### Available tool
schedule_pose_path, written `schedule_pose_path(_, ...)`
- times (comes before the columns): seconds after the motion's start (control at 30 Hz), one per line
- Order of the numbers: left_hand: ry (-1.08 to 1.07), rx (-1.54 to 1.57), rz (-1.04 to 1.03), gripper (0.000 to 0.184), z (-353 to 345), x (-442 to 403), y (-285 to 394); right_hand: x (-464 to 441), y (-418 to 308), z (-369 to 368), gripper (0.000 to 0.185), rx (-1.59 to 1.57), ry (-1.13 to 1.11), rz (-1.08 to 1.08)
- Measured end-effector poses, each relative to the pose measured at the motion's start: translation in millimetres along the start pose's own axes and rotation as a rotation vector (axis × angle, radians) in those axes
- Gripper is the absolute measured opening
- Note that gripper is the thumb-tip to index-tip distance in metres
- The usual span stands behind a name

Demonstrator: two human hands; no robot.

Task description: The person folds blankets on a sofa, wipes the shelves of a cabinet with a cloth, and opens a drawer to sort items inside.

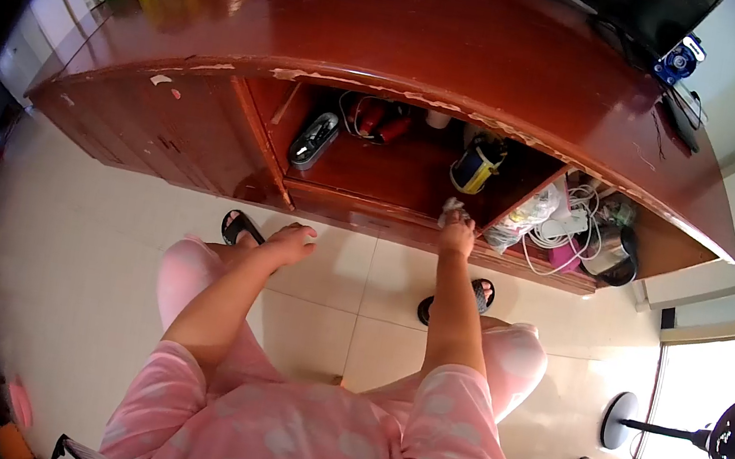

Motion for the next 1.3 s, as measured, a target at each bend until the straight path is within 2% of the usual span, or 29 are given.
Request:
schedule_pose_path(0.03, 0.000, 0.001, 0.004, 0.040, 1.1, -0.1, 0.7, 0.9, 10.1, 5.6, 0.024, 0.085, -0.024, -0.086)
schedule_pose_path(0.13, 0.000, -0.005, 0.012, 0.039, 3.6, -4.8, 0.1, -4.5, 32.9, 8.1, 0.027, 0.087, 0.048, -0.118)
schedule_pose_path(0.23, 0.005, -0.017, -0.006, 0.038, 1.7, -11.5, -2.3, -10.1, 16.9, -0.9, 0.030, -0.033, 0.066, -0.391)
schedule_pose_path(0.33, 0.028, -0.004, -0.058, 0.037, 0.8, -18.6, -3.2, -6.2, -18.9, 1.5, 0.033, 0.105, 0.050, -0.206)
schedule_pose_path(0.37, 0.040, 0.019, -0.074, 0.037, 0.2, -20.9, -2.3, -9.5, -28.1, -11.0, 0.032, 0.061, 0.006, -0.169)
schedule_pose_path(0.43, 0.042, 0.047, -0.083, 0.037, 0.8, -23.2, 1.0, 6.0, -64.2, 1.9, 0.028, -0.057, 0.181, -0.117)
schedule_pose_path(0.53, 0.028, 0.039, -0.094, 0.036, -0.2, -26.8, 7.5, 11.8, -98.8, -12.5, 0.028, 0.026, 0.184, 0.114)
schedule_pose_path(0.67, 0.065, 0.021, -0.162, 0.034, -0.9, -30.8, 14.6, 16.7, -137.9, -23.2, 0.028, -0.088, 0.217, 0.236)
schedule_pose_path(0.77, 0.047, 0.031, -0.164, 0.035, 9.5, -22.4, 25.7, 19.4, -155.1, -15.7, 0.030, -0.098, 0.164, 0.244)
schedule_pose_path(0.8, 0.031, 0.036, -0.157, 0.036, 11.5, -18.5, 27.3, 17.3, -158.4, -16.7, 0.032, -0.071, -0.022, 0.193)
schedule_pose_path(0.9, 0.066, 0.027, -0.187, 0.037, 15.6, -11.9, 23.7, 13.9, -166.7, -14.5, 0.031, -0.081, -0.035, 0.199)
schedule_pose_path(1.0, 0.084, 0.015, -0.201, 0.037, 15.7, -10.4, 10.3, 4.5, -173.9, -41.5, 0.031, -0.156, -0.013, 0.118)
schedule_pose_path(1.1, 0.086, 0.004, -0.215, 0.038, 16.4, -7.1, -7.2, 5.0, -190.9, -44.3, 0.029, -0.224, 0.009, 0.147)
schedule_pose_path(1.2, 0.060, -0.013, -0.183, 0.040, 19.0, -3.9, -24.7, 6.7, -220.5, -21.2, 0.029, -0.123, -0.167, 0.293)
schedule_pose_path(1.3, 0.040, -0.039, -0.164, 0.041, 19.9, -6.1, -39.8, 8.3, -246.9, -2.0, 0.030, -0.227, -0.072, 0.386)
Point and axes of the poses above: each hand's wrist, its own x-axis away from the middle knuckle, its own z-axis out of the back of the hand, y = z × x, the point moved 1 cm from there along -x, towards the middle knuckle, and after that the axes turned 2 degrees about x, right-handed, at the moved point
